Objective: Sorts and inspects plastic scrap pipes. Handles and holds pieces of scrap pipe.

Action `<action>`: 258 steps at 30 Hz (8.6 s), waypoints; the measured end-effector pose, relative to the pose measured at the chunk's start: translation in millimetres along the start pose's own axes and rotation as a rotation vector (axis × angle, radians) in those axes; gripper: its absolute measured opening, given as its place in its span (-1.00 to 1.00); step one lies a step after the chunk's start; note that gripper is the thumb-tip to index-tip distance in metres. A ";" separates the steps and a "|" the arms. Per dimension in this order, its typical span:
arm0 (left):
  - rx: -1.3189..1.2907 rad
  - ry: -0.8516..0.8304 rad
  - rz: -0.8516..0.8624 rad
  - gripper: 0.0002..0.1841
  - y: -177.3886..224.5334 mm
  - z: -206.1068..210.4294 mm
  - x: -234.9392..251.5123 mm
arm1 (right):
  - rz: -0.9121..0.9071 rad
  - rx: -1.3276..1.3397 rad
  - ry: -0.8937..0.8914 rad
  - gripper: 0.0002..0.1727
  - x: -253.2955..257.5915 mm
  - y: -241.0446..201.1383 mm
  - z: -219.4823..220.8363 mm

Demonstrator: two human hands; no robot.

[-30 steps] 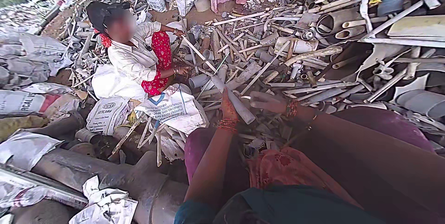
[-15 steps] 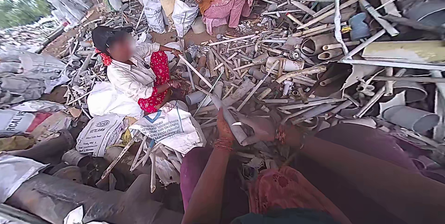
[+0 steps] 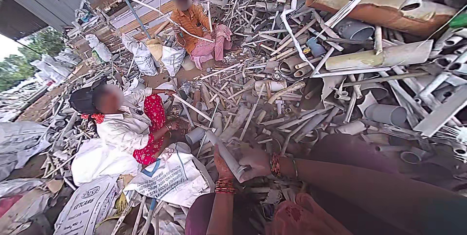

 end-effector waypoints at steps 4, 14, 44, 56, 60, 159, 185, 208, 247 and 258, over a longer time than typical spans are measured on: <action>-0.015 -0.002 0.033 -0.43 1.4 9.5 -8.0 | 0.064 0.001 0.052 -0.20 -3.0 1.3 -5.0; 0.007 0.020 0.036 -0.45 3.0 4.9 -6.8 | 0.040 0.003 0.010 -0.19 3.4 5.1 -0.5; 0.082 0.007 0.043 -0.48 -1.0 3.4 -6.1 | -0.026 -0.097 0.023 -0.22 -2.1 3.4 -0.3; 0.054 0.021 0.036 -0.53 -1.2 10.2 -11.9 | 0.115 -0.115 0.130 -0.04 -5.0 8.5 -7.5; 0.061 0.037 0.033 -0.52 -0.9 11.7 -14.3 | 0.093 -0.107 0.099 -0.05 -2.7 9.1 -6.6; 0.197 0.175 0.114 -0.59 5.9 -0.8 -9.1 | -0.063 -0.208 0.034 -0.26 -3.2 0.3 -7.4; 0.225 0.163 0.132 -0.57 5.6 -5.3 -5.3 | 0.048 -0.253 0.138 -0.14 -3.8 5.9 -12.2; 0.198 0.186 0.148 -0.57 7.5 -5.7 -4.1 | -0.239 -0.429 0.323 -0.34 -6.0 -3.6 0.0; 0.132 0.135 0.061 -0.73 91.5 -44.7 -78.6 | 0.095 -0.276 0.280 -0.40 9.8 -88.1 25.8; -0.310 0.246 0.459 -0.75 185.1 -72.7 -197.4 | 0.274 0.123 0.168 -0.39 -3.6 -7.7 41.8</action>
Point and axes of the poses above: each hand's wrist, its own x-axis towards the middle knuckle, its own z-axis out of the palm, y = z × x, the point moved 5 cm from there along x, towards the middle knuckle, and after that the axes turned 11 degrees about -x, right-handed, at the moved point
